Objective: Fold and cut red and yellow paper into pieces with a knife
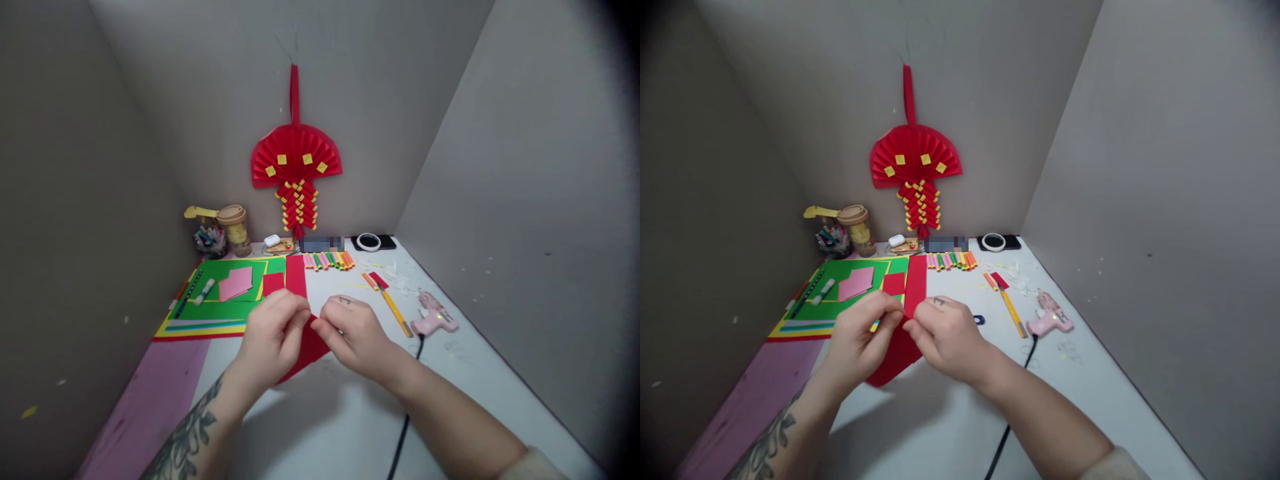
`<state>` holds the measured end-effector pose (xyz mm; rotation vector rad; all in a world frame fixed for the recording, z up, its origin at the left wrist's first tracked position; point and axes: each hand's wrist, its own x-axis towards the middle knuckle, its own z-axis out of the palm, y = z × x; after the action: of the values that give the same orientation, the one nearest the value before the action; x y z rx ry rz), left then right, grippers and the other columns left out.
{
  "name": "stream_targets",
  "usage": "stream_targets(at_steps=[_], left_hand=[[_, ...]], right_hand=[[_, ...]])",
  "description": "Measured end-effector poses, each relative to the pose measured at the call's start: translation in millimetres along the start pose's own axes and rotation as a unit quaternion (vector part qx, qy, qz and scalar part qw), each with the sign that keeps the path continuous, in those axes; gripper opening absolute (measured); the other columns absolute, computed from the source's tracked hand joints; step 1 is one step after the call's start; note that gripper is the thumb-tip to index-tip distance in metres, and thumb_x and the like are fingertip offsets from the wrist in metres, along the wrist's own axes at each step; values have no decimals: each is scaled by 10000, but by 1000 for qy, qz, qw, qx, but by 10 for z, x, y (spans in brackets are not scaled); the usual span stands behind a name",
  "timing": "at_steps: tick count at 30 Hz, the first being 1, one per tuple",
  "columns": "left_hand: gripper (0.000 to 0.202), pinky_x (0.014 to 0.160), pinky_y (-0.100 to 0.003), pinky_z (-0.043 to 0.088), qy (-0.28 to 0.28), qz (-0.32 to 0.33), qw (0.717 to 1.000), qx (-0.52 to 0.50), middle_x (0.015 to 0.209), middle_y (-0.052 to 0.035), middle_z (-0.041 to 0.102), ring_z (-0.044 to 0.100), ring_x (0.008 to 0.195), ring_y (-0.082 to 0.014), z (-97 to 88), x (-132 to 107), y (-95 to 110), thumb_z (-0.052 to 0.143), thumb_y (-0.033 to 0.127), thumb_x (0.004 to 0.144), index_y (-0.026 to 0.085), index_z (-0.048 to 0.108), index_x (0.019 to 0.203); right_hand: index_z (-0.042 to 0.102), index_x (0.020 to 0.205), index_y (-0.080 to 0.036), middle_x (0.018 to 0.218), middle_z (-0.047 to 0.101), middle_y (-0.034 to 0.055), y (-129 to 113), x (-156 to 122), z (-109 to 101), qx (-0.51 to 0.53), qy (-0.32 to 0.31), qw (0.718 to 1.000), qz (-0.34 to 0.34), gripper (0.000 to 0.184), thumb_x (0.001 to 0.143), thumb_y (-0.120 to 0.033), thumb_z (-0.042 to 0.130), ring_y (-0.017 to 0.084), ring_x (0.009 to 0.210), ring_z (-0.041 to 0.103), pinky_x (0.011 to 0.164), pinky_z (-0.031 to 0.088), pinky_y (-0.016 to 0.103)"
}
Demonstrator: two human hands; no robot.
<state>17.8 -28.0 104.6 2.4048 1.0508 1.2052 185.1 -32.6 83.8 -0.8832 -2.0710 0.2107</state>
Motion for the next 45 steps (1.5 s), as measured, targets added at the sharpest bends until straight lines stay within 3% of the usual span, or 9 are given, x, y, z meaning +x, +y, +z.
stream_targets(at_steps=[4,8,16,22,25,28,30,39,45], left_hand=[[163,586,-229,383,19,-16,1000,9,666,-3,534,494,633,-117,-77,26,-36,440,144,864,175,535,735],[165,584,-236,382,60,-39,997,41,670,-4,552,497,634,-123,-188,48,-93,448,170,861,179,545,728],[164,582,-235,380,72,-71,993,60,663,3,561,493,623,-123,-201,51,-147,462,193,854,182,554,718],[166,586,-234,379,45,-72,995,46,684,-5,544,493,645,-127,-129,70,-105,438,186,868,177,520,725],[159,599,-244,379,-8,-34,998,55,685,-14,545,490,654,-135,-49,53,-40,420,150,858,175,513,731],[169,597,-257,373,-77,-7,995,61,693,-25,550,486,662,-147,19,26,32,403,126,845,179,515,728],[174,600,-259,374,-86,-8,995,42,690,-24,548,487,660,-146,33,6,68,400,129,852,183,516,734],[148,618,-255,405,55,-25,998,16,699,-18,567,515,670,-134,-136,-29,103,437,159,864,187,524,747],[147,571,-240,390,122,-89,988,35,682,4,558,504,633,-125,-353,0,-63,467,213,856,191,536,728]], right_hand=[[408,669,-199,617,457,-7,19,15,-27,15,-28,999,20,260,920,-269,413,126,584,413,568,327,245],[454,747,-196,687,504,12,19,47,-55,10,-58,998,35,170,908,-197,401,141,647,452,610,358,250],[437,729,-196,677,502,26,73,30,-14,-55,-47,996,48,195,910,-217,368,164,637,440,593,339,272],[487,760,-181,724,537,44,108,32,-58,-61,-47,996,39,135,875,-179,415,173,693,467,636,363,287],[515,807,-179,780,565,54,63,28,-42,-35,-34,999,23,96,825,-119,441,179,754,485,685,382,303],[475,704,-191,670,509,18,3,13,-22,18,-13,1000,19,145,800,-94,427,153,662,457,624,372,281],[435,660,-198,620,461,-2,-35,4,-18,41,-1,999,16,173,801,-98,417,139,612,427,585,353,269],[450,718,-201,641,478,5,-88,-22,5,53,29,998,0,131,827,-134,422,146,621,441,587,361,279],[469,691,-195,626,486,-1,37,-43,-18,71,41,996,23,146,817,-123,450,135,615,448,586,366,273]])
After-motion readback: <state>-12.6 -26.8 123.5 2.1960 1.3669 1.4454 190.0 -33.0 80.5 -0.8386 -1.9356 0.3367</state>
